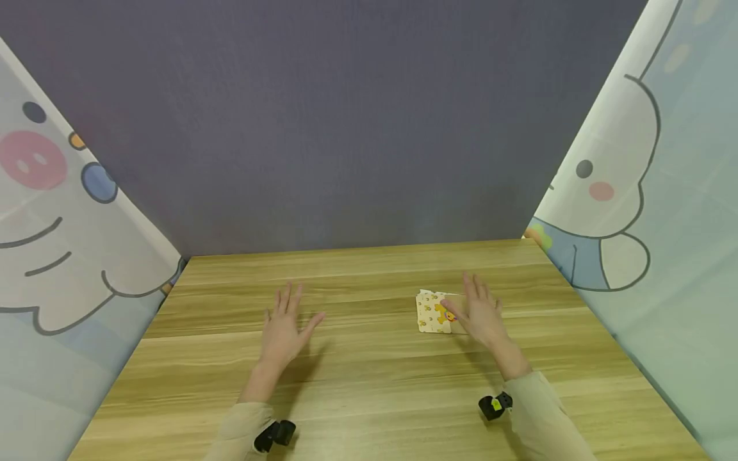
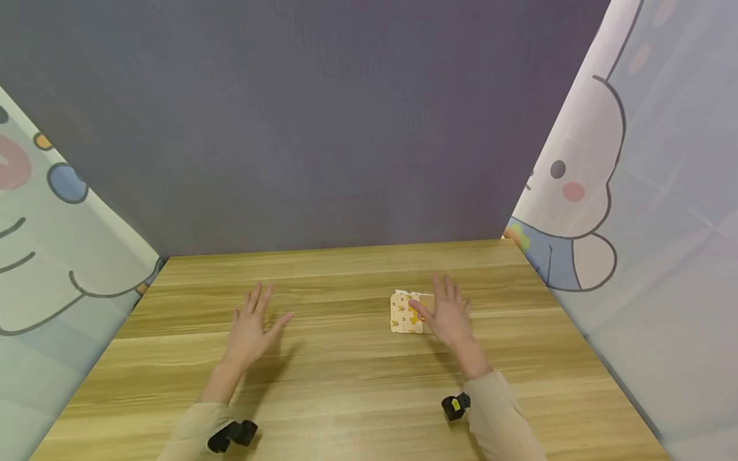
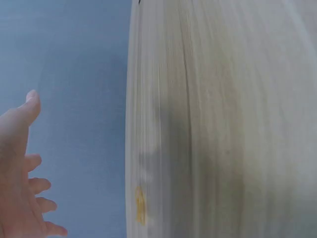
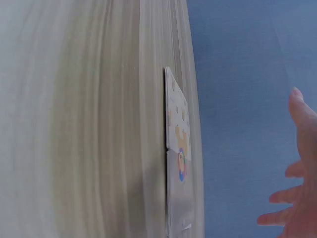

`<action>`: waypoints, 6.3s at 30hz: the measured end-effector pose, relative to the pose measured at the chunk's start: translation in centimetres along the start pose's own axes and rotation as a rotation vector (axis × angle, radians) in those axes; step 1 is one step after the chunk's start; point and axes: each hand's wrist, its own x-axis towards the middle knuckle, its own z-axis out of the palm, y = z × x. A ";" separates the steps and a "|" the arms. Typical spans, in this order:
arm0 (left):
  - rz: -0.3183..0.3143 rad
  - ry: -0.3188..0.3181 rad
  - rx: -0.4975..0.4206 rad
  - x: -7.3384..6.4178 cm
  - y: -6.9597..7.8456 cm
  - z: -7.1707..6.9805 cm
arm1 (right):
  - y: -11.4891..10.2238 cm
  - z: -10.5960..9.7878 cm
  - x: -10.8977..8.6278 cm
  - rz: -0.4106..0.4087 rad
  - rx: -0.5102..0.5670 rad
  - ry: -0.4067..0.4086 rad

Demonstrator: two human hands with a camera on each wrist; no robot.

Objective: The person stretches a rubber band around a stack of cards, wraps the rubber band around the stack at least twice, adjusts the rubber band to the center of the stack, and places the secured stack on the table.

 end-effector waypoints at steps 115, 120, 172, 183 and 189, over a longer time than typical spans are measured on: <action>-0.604 0.284 -1.142 1.1 -4.8 6.1 | 2.1 3.2 0.0 0.340 0.545 0.103; -0.551 0.258 -1.330 0.7 -3.3 5.8 | 1.5 3.1 -0.3 0.344 0.630 0.121; -0.062 0.191 -1.386 -1.3 7.4 5.1 | -7.1 1.7 -1.0 0.310 1.032 0.154; -0.229 0.204 -1.615 -1.5 10.0 4.3 | -8.0 2.3 -0.9 0.283 1.098 0.174; -0.261 0.260 -1.760 -1.4 10.9 4.8 | -8.2 3.1 -0.9 0.270 1.108 0.233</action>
